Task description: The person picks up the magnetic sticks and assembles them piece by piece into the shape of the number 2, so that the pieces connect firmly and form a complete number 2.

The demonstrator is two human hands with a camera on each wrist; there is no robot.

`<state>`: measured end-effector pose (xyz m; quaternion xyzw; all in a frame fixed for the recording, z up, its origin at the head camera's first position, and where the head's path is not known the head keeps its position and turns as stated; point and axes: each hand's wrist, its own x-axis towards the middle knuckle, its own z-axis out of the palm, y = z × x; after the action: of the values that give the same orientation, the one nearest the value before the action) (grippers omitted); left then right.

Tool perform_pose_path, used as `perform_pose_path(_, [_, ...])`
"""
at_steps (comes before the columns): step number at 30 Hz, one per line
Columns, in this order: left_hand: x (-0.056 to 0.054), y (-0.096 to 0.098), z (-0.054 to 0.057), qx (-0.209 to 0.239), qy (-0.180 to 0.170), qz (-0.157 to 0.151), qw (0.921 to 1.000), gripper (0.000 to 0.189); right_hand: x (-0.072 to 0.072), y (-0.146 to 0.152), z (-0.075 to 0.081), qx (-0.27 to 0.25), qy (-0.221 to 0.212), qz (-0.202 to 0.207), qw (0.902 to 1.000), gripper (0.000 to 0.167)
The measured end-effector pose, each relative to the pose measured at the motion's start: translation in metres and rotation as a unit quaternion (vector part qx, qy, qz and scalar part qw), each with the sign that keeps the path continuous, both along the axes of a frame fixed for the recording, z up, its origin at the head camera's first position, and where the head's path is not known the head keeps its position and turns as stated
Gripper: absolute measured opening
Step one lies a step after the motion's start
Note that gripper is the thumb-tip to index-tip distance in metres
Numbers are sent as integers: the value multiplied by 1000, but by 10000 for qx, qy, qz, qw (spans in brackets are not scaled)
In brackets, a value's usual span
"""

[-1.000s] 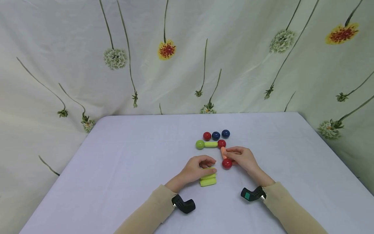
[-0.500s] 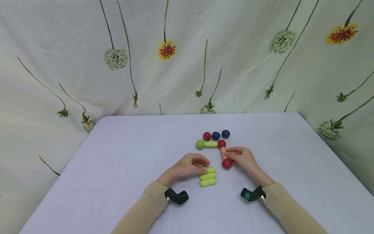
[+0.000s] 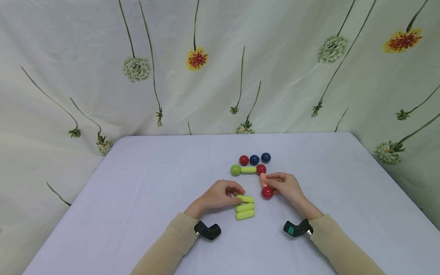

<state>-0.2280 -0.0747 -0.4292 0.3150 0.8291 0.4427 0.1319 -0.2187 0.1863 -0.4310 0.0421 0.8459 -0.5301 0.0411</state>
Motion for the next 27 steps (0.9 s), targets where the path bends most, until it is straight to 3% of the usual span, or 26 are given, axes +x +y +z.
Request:
perform_pose_path(6, [0,0,-2,103,37,14,9999,24,0,-1,0,24,-5,-13,10000,38])
perform_pose_path(17, [3,8,-8,632,39,389,9972,23,0,1,-1,-29,-28,8,10000,39])
perform_pose_path(27, [7,14,-11,762,49,545,9956,23,0,0,0,12,-39,-30,10000,39])
